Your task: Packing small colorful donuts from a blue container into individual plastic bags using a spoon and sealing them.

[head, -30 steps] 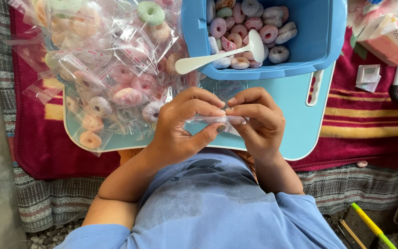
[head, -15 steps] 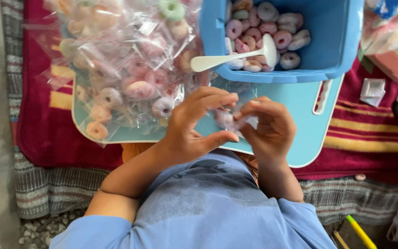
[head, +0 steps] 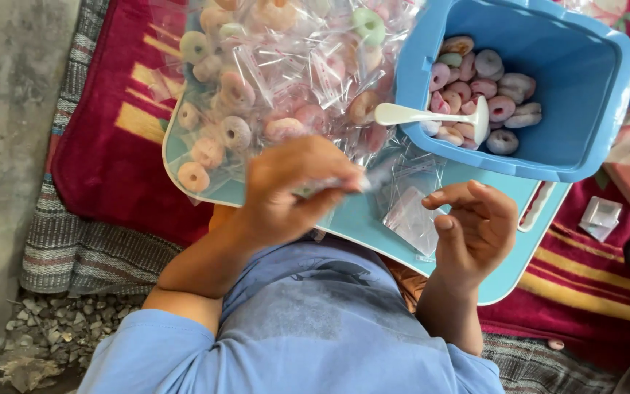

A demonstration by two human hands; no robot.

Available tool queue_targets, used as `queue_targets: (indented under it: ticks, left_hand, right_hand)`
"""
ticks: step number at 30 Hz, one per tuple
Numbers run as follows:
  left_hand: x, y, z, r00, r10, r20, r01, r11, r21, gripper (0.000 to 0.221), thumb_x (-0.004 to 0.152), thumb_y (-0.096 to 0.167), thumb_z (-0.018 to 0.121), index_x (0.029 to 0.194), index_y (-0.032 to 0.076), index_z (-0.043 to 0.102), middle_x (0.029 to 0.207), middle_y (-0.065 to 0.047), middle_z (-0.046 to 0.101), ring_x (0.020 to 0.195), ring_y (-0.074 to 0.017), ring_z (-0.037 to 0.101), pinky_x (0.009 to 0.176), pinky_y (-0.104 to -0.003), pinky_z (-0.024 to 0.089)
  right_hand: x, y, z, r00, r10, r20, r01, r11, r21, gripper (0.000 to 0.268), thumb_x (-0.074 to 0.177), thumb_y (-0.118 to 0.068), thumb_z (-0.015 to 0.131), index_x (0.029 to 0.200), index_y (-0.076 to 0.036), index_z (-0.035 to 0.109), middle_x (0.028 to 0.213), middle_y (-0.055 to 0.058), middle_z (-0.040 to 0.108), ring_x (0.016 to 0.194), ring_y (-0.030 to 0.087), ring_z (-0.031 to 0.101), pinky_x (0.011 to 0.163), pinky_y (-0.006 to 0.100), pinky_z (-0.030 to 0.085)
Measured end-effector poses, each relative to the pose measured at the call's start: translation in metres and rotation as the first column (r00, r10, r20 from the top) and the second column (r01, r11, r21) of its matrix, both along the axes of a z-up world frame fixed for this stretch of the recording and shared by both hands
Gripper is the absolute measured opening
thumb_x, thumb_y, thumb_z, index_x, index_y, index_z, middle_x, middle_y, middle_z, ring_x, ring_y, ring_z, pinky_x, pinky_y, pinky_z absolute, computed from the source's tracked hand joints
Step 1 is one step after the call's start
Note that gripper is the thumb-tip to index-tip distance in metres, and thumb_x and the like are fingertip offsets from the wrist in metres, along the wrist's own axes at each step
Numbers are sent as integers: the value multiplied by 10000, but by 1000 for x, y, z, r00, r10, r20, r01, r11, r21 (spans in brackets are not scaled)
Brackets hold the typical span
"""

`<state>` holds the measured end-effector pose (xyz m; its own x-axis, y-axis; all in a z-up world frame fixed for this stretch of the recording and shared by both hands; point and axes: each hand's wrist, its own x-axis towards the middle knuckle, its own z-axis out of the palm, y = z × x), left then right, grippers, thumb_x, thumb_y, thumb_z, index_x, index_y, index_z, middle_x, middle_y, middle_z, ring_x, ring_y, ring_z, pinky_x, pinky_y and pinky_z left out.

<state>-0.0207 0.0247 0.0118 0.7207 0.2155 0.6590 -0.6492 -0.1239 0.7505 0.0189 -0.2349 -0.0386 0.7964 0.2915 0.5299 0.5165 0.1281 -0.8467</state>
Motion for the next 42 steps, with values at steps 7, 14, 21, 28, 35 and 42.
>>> queue_targets:
  ticks: [7, 14, 21, 28, 35, 42]
  left_hand:
    - [23, 58, 26, 916, 341, 213, -393, 870, 298, 276, 833, 50, 940, 915, 55, 676, 868, -109, 756, 893, -253, 635, 770, -357, 546]
    - [36, 63, 30, 936, 350, -44, -313, 880, 356, 315, 1089, 188, 753, 1305, 65, 559, 1093, -127, 707, 1047, -277, 712, 942, -409, 645]
    - [37, 66, 12, 712, 641, 287, -668, 490, 560, 584, 1065, 458, 794, 1467, 142, 513, 1418, -55, 484, 1281, -262, 474, 1086, -463, 452]
    - [21, 61, 9, 787, 548, 281, -592, 547, 592, 315, 1073, 363, 693, 1217, 83, 697, 1400, -153, 475, 1394, -332, 349, 1141, -602, 437]
    - [-7, 31, 7, 845, 348, 405, -508, 759, 408, 100, 999, 265, 666, 980, 169, 684, 1152, -53, 570, 1118, -239, 538, 1001, -407, 468]
    - [-22, -75, -59, 991, -124, 43, 73, 795, 602, 232, 1051, 266, 588, 1004, 102, 746, 985, -106, 725, 932, -293, 718, 803, -391, 606]
  right_hand:
    - [-14, 5, 12, 988, -49, -143, 44, 998, -39, 375, 1039, -147, 655, 1363, -49, 495, 989, 184, 643, 893, 227, 684, 824, 304, 623]
    - [-15, 4, 14, 984, -47, -170, 39, 998, -51, 360, 1045, -130, 645, 1366, -49, 504, 1011, 178, 658, 904, 222, 691, 836, 286, 619]
    - [-14, -1, 12, 985, -78, -152, 69, 995, -67, 351, 1044, -106, 635, 1359, -32, 500, 1021, 172, 655, 929, 222, 687, 844, 300, 633]
    - [-13, -13, 4, 977, -93, -192, 72, 991, -113, 302, 1005, 34, 631, 1295, 2, 551, 1016, 168, 669, 930, 235, 694, 874, 310, 621]
    - [-6, -21, 0, 992, -116, -55, 95, 954, -284, 156, 980, 86, 666, 1116, 20, 627, 894, 139, 701, 813, 208, 677, 751, 278, 553]
    - [8, -34, 10, 914, -316, 253, 383, 877, -289, 74, 933, 171, 750, 998, 141, 730, 760, 184, 703, 523, 120, 461, 509, 275, 427]
